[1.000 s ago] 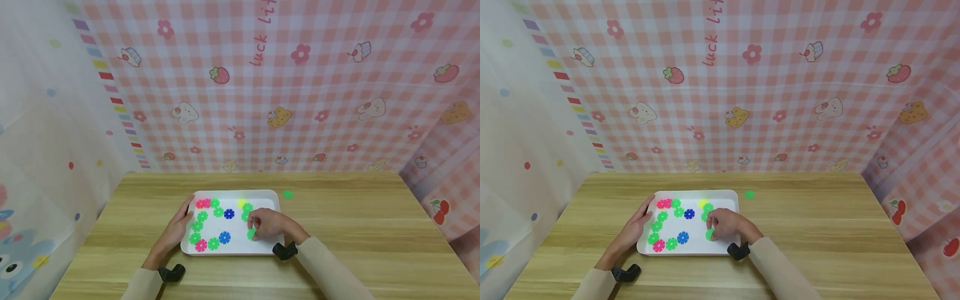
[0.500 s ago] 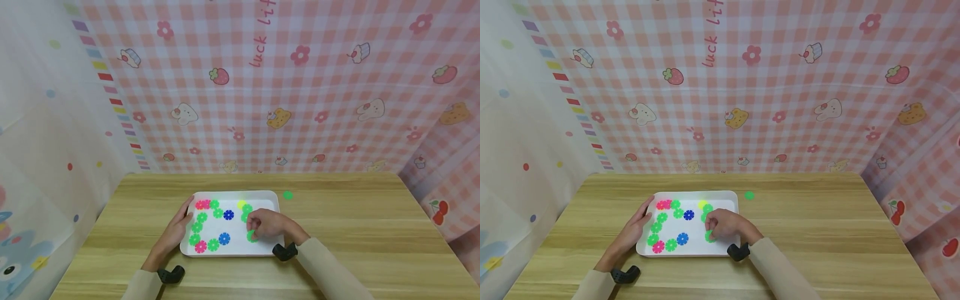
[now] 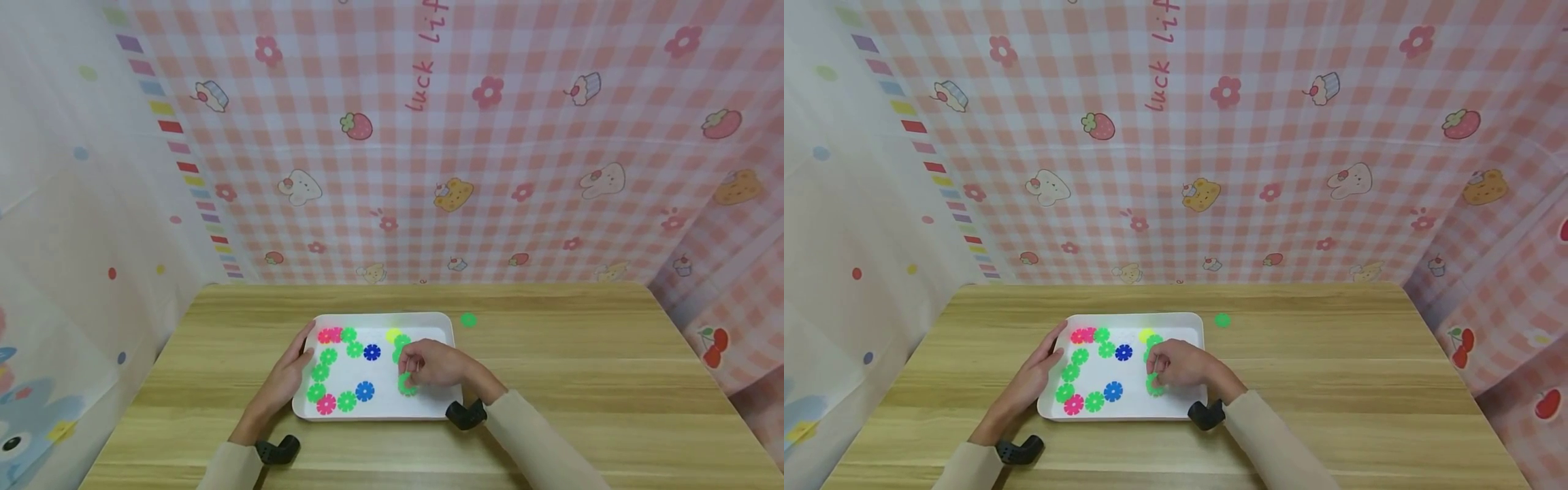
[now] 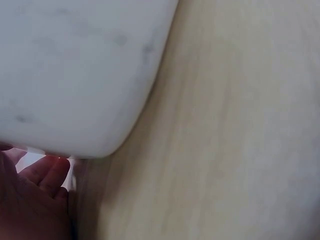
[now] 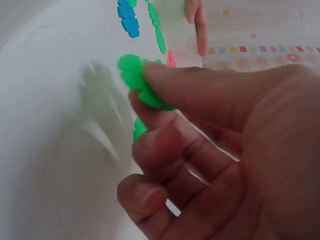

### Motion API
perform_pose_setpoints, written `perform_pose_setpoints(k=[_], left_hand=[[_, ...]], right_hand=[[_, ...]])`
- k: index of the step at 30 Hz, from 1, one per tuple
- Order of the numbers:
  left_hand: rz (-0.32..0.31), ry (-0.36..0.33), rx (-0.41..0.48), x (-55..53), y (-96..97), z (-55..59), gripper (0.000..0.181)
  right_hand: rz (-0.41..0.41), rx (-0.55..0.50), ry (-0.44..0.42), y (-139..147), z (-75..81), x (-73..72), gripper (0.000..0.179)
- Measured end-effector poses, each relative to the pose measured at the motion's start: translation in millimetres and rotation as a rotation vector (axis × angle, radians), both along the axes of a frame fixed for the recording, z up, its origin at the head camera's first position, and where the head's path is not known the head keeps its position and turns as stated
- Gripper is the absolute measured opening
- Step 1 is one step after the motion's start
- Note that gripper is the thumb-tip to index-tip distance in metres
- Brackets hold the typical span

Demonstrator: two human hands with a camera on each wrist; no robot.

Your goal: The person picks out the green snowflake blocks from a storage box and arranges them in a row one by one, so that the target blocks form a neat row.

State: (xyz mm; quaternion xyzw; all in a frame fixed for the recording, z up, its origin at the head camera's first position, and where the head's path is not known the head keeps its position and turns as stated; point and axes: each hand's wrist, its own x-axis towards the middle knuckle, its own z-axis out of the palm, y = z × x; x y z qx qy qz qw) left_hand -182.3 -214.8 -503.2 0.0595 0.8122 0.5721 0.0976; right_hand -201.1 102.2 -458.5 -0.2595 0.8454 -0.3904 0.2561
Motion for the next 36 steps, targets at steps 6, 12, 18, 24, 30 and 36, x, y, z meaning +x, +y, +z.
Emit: perform_pose_setpoints(k=[6,12,18,24,30,36], left_hand=[[0.005,-0.006,-0.009,0.4,-0.4,0.7,0.053],[0.003,-0.005,-0.011,0.8,-0.8,0.9,0.053],[0.0,-0.006,-0.005,1.8,-0.9,1.3,0.052],[0.001,-0.005,0.007,2.5,-1.0,2.1,0.053],[-0.001,0.001,0.003,1.4,-0.5,1.9,0.053],[0.003,-0.003,-0.002,1.8,0.3,2.0,0.052]], right_hand=[[-0.033,-0.05,0.038,6.5,8.6,3.4,0.011],[-0.066,-0.084,0.07,16.9,15.9,3.0,0.009],[-0.138,-0.11,0.084,32.0,21.0,0.4,0.011],[-0.23,-0.131,0.118,49.2,20.7,-4.3,0.01],[-0.333,-0.185,0.101,69.5,18.4,-9.1,0.011],[-0.408,-0.232,0.116,87.9,16.5,-15.2,0.015]])
